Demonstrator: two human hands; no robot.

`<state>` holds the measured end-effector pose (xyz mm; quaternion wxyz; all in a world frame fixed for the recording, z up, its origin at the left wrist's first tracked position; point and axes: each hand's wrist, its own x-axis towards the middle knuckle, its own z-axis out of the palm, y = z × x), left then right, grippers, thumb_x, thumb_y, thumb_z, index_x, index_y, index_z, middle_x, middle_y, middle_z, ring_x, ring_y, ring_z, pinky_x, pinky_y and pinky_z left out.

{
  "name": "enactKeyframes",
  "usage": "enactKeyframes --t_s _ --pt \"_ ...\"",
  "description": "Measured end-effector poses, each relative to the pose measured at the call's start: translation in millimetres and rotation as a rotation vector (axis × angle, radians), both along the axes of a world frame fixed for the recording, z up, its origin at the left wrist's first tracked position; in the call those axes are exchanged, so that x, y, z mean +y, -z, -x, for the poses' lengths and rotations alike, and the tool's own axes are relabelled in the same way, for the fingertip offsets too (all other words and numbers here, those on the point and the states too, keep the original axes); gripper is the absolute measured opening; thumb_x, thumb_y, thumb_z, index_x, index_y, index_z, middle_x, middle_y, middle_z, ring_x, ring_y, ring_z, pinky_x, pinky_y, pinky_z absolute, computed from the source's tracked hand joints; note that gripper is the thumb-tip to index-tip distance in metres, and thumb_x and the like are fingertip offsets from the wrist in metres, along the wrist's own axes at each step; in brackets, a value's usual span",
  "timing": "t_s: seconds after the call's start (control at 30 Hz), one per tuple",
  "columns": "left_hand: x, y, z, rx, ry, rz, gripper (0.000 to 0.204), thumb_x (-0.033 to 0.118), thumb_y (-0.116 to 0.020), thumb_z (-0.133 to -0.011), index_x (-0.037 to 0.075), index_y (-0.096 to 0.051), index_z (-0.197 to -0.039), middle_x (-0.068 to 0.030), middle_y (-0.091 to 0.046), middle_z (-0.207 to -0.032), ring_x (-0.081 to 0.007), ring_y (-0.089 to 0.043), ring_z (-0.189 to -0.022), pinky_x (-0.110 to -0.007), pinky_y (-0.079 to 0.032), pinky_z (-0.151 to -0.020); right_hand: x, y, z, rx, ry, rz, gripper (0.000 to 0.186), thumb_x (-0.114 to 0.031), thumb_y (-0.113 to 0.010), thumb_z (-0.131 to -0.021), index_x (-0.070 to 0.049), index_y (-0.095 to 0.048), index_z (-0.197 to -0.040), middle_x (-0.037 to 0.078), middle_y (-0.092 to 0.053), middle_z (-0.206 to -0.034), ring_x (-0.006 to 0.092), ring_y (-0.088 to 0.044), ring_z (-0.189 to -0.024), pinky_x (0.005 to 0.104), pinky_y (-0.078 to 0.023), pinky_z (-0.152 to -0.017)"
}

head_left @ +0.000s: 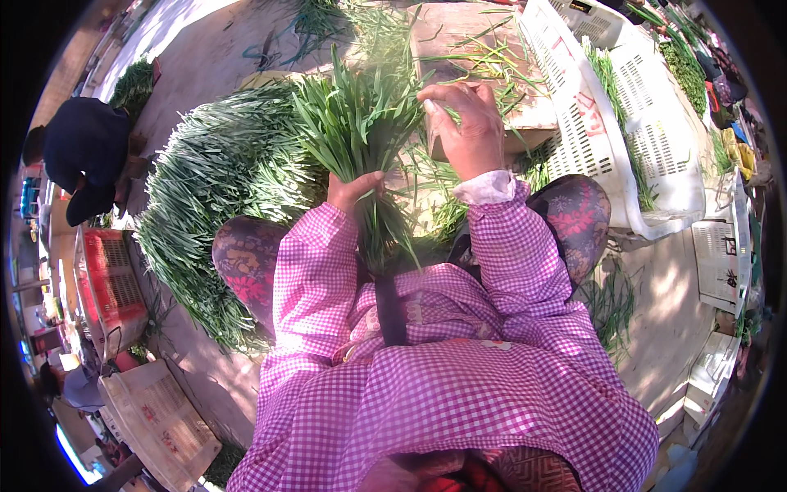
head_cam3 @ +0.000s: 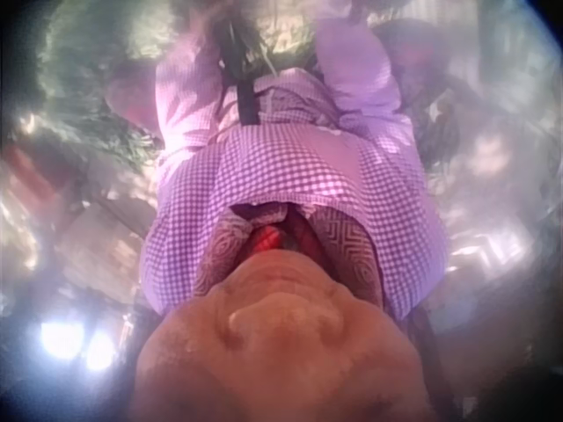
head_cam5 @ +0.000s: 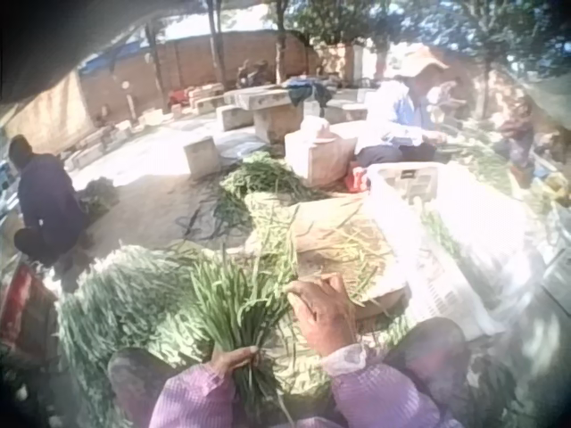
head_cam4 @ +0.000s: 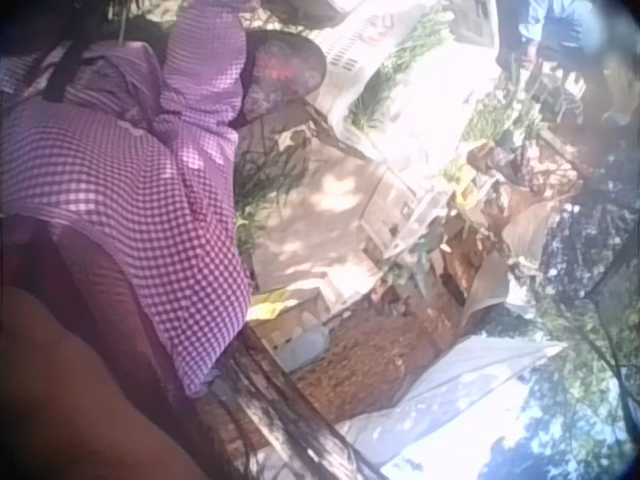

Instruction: The person sorts and cleans a bunch of green chive stalks by hand, removing individual strands and organizing them into a neat bundle.

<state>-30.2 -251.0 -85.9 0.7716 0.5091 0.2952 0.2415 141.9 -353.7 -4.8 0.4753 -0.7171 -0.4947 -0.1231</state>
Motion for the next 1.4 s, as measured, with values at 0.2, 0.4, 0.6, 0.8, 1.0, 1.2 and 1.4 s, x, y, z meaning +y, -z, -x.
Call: enactKeyframes --t_s 0.2,0.4,0.6,0.8,1.0,1.2,1.4 --pt "-2.4 0.4 -2.7 0.012 0.011 -0.027 0.028 0.008 -0.066 -0.071 -0.004 -0.054 -0.093 -0.0122 -0.06 -0.066 -0.0206 -0.058 -0.055 -0.03 -0.047 -0.053 4.8 14.7 -0.4 -0.066 -0.035 0.106 0.029 -0.006 -0.069 -0.068 -0.014 -0.062 -0.094 0.001 -0.061 -0.092 0.025 -0.05 -0.092 0.0357 -0.042 -0.083" --pt "-0.5 6.8 -1.5 0.001 -0.002 0.017 0.028 0.005 -0.066 -0.069 -0.004 -0.055 -0.093 -0.0116 -0.06 -0.067 -0.0202 -0.057 -0.054 -0.03 -0.047 -0.053 4.6 18.9 -1.2 -0.056 -0.055 0.128 0.034 -0.011 -0.073 -0.065 -0.015 -0.061 -0.096 0.0 -0.061 -0.094 0.0244 -0.05 -0.094 0.0359 -0.041 -0.085" --pt "3.3 13.2 -5.1 0.015 0.033 0.011 0.024 0.002 -0.064 -0.068 -0.005 -0.056 -0.089 -0.0107 -0.059 -0.067 -0.0198 -0.057 -0.056 -0.03 -0.046 -0.054 2.1 16.2 -1.8 -0.009 -0.015 0.121 0.029 -0.014 -0.074 -0.064 -0.016 -0.062 -0.09 -0.001 -0.06 -0.095 0.0239 -0.05 -0.098 0.0359 -0.04 -0.087" --pt "5.4 17.8 -8.8 -0.008 0.079 -0.127 0.025 0.013 -0.066 -0.07 -0.003 -0.055 -0.087 -0.0096 -0.058 -0.063 -0.0199 -0.057 -0.055 -0.03 -0.047 -0.053 1.3 17.8 -0.8 0.035 0.02 0.097 0.024 -0.016 -0.074 -0.064 -0.015 -0.058 -0.081 -0.001 -0.059 -0.09 0.0237 -0.049 -0.099 0.0401 -0.037 -0.089" --pt "-0.8 19.4 -25.2 -0.03 0.029 -0.154 0.024 0.009 -0.065 -0.069 -0.003 -0.055 -0.088 -0.0085 -0.057 -0.065 -0.018 -0.055 -0.052 -0.028 -0.045 -0.049 -8.3 29.7 -16.1 0.23 0.009 0.025 0.02 -0.012 -0.072 -0.065 -0.011 -0.056 -0.077 0.002 -0.056 -0.08 0.024 -0.052 -0.086 0.0373 -0.038 -0.083" --pt "-8.7 12.2 -34.2 -0.09 0.042 -0.128 0.026 0.005 -0.067 -0.067 -0.003 -0.055 -0.089 -0.0084 -0.058 -0.068 -0.0186 -0.056 -0.053 -0.029 -0.046 -0.051 -21.4 33.4 -45.8 0.789 -0.011 -0.181 0.018 -0.018 -0.066 -0.08 -0.001 -0.061 -0.085 0.0 -0.06 -0.079 0.0079 -0.054 -0.075 0.0253 -0.043 -0.071" --pt "-0.4 30.6 -31.9 -0.05 -0.009 -0.125 0.024 0.007 -0.068 -0.069 -0.002 -0.056 -0.087 -0.0079 -0.058 -0.066 -0.018 -0.056 -0.053 -0.029 -0.047 -0.051 -23.7 26.3 -45.0 0.921 -0.032 -0.287 0.031 -0.03 -0.052 -0.091 -0.001 -0.061 -0.084 0.003 -0.061 -0.071 0.0079 -0.055 -0.063 0.0235 -0.043 -0.061"
